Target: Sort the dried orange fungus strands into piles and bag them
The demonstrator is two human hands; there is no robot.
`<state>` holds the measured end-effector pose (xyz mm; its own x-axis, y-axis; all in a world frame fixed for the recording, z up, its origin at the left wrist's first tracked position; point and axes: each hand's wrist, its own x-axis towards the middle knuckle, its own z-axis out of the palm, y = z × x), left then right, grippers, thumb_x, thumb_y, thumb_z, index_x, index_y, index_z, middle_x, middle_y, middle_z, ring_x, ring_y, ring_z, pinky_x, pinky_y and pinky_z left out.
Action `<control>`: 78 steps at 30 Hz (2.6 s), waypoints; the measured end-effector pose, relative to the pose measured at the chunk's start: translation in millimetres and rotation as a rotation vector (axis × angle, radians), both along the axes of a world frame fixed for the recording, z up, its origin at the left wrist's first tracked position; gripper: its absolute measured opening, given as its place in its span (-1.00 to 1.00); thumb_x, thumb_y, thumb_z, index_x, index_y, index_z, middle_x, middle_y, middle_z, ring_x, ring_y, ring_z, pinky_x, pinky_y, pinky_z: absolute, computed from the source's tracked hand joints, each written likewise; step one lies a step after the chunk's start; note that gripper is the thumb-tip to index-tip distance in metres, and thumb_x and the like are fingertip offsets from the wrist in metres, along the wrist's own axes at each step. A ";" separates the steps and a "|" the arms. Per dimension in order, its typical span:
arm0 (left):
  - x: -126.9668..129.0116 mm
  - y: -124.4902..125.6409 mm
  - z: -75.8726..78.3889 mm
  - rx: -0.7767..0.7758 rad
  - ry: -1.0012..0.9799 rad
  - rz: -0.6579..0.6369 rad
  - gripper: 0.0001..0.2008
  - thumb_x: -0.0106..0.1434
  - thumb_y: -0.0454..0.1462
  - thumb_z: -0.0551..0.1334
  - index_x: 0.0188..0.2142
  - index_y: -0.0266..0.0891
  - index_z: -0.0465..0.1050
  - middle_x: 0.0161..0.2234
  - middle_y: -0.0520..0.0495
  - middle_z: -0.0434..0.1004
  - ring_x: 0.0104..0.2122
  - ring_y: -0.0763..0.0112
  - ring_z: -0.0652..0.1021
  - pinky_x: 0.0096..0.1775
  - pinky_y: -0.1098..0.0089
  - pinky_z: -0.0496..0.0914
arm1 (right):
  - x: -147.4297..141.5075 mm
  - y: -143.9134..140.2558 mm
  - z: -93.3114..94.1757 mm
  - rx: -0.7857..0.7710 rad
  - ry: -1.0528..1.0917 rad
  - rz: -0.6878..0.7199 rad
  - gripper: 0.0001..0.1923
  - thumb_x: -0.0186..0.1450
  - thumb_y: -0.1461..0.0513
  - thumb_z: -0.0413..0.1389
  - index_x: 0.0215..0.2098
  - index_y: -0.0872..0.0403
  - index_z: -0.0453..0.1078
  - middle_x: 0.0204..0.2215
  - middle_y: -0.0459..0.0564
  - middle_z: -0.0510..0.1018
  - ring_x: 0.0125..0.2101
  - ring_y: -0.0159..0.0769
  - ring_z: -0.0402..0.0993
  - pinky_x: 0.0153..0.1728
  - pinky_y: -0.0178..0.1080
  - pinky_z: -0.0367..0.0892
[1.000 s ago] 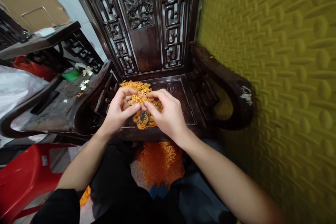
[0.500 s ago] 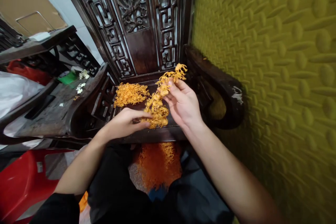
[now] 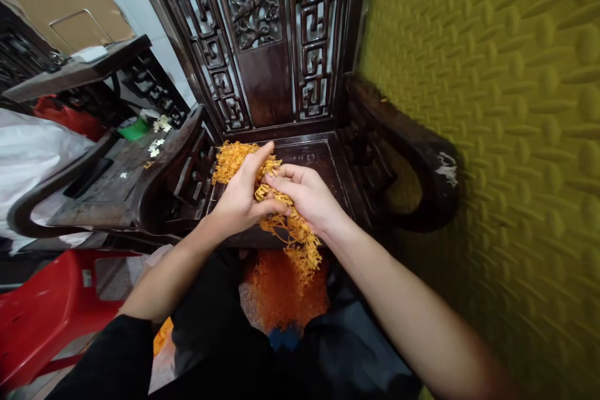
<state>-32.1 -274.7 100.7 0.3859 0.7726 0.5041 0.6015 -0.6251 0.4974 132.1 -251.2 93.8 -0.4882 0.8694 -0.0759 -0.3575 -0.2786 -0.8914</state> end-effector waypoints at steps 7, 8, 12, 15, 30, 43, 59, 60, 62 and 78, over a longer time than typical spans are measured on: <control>12.2 14.0 -15.9 0.197 -0.319 0.180 -0.72 0.50 -0.03 0.09 -0.18 -0.17 0.31 -0.22 -0.09 0.47 -0.17 0.33 0.53 -0.07 0.28 0.46 | -13.2 -7.6 -1.9 -0.106 0.085 -0.065 -0.59 0.06 0.04 0.45 -0.53 0.05 0.35 -0.66 -0.20 0.38 -0.71 -0.50 0.20 -0.73 -0.39 0.17; 12.9 15.4 -15.5 0.206 -0.355 0.212 -0.72 0.50 -0.04 0.10 -0.25 -0.17 0.29 -0.25 -0.07 0.46 -0.20 0.36 0.52 -0.10 0.31 0.45 | -15.6 -9.0 -2.5 -0.104 0.077 -0.086 -0.58 0.05 0.03 0.46 -0.52 0.05 0.36 -0.64 -0.19 0.40 -0.71 -0.49 0.22 -0.74 -0.37 0.21; 10.0 20.9 -11.7 0.196 -0.389 0.339 -0.62 0.51 -0.03 0.09 -0.40 -0.18 0.24 -0.46 0.05 0.37 -0.45 0.50 0.42 -0.36 0.44 0.32 | -23.9 -16.6 -5.3 -0.081 0.067 -0.088 -0.60 0.10 0.01 0.42 -0.50 0.06 0.36 -0.65 -0.21 0.39 -0.71 -0.45 0.26 -0.68 -0.28 0.40; 5.0 25.7 -7.9 0.191 -0.352 0.395 -0.51 0.51 0.01 0.07 -0.50 -0.17 0.12 -0.62 0.15 0.12 -0.61 0.55 0.21 -0.50 0.43 0.15 | -26.5 -21.7 -7.2 -0.087 0.039 -0.042 -0.61 0.15 0.02 0.38 -0.50 0.05 0.33 -0.64 -0.20 0.41 -0.72 -0.45 0.28 -0.69 -0.30 0.40; 34.1 88.2 -58.7 -0.130 -0.222 0.490 -0.45 0.52 -0.01 0.04 -0.58 -0.18 0.27 -0.59 0.04 0.28 -0.54 0.47 0.30 -0.38 0.35 0.17 | 2.2 9.1 -28.6 -0.197 -0.228 -0.178 -0.70 0.11 0.26 0.36 -0.53 0.09 0.29 -0.69 -0.19 0.34 -0.79 -0.59 0.04 -0.82 -0.43 -0.12; 57.6 127.1 -103.0 -0.365 -0.052 0.525 -0.41 0.56 -0.02 -0.09 -0.26 -0.25 0.63 -0.26 -0.29 0.62 -0.18 0.21 0.58 -0.04 0.25 0.34 | 18.9 42.0 -56.4 -0.149 -0.596 -0.253 -0.72 0.08 0.25 0.37 -0.47 0.06 0.31 -0.70 -0.18 0.26 -0.71 -0.50 0.07 -0.72 -0.35 0.06; -4.6 100.2 -135.1 -0.623 0.273 0.223 -0.62 0.41 0.00 0.20 -0.27 -0.23 0.60 -0.31 -0.20 0.61 -0.25 0.19 0.59 -0.13 0.27 0.36 | 54.7 25.6 -58.6 -0.211 -0.392 -0.179 -0.65 0.01 0.22 0.43 -0.55 0.07 0.30 -0.71 -0.19 0.29 -0.75 -0.56 0.03 -0.79 -0.42 -0.08; -3.2 94.0 -136.7 -0.618 0.305 0.192 -0.66 0.38 -0.01 0.23 -0.26 -0.21 0.60 -0.30 -0.20 0.61 -0.25 0.17 0.59 -0.14 0.26 0.36 | 52.1 26.5 -60.2 -0.205 -0.404 -0.181 -0.66 0.02 0.22 0.42 -0.54 0.07 0.31 -0.69 -0.18 0.30 -0.73 -0.55 0.05 -0.79 -0.42 -0.06; -3.7 87.1 -136.5 -0.589 0.313 0.157 -0.67 0.37 -0.01 0.24 -0.30 -0.18 0.62 -0.32 -0.19 0.61 -0.24 0.16 0.58 -0.14 0.25 0.35 | 46.8 28.2 -62.5 -0.191 -0.431 -0.197 -0.68 0.03 0.20 0.42 -0.52 0.07 0.34 -0.67 -0.17 0.33 -0.71 -0.53 0.09 -0.78 -0.42 -0.02; -8.2 103.4 -140.8 -0.680 -0.193 0.144 -0.89 0.27 -0.30 0.34 -0.26 -0.28 0.65 -0.30 -0.12 0.71 -0.29 0.37 0.64 -0.22 0.40 0.43 | 24.3 42.8 -76.9 -0.018 -0.635 -0.295 -0.77 0.18 0.17 0.34 -0.46 0.08 0.39 -0.63 -0.19 0.32 -0.67 -0.48 0.17 -0.73 -0.38 0.15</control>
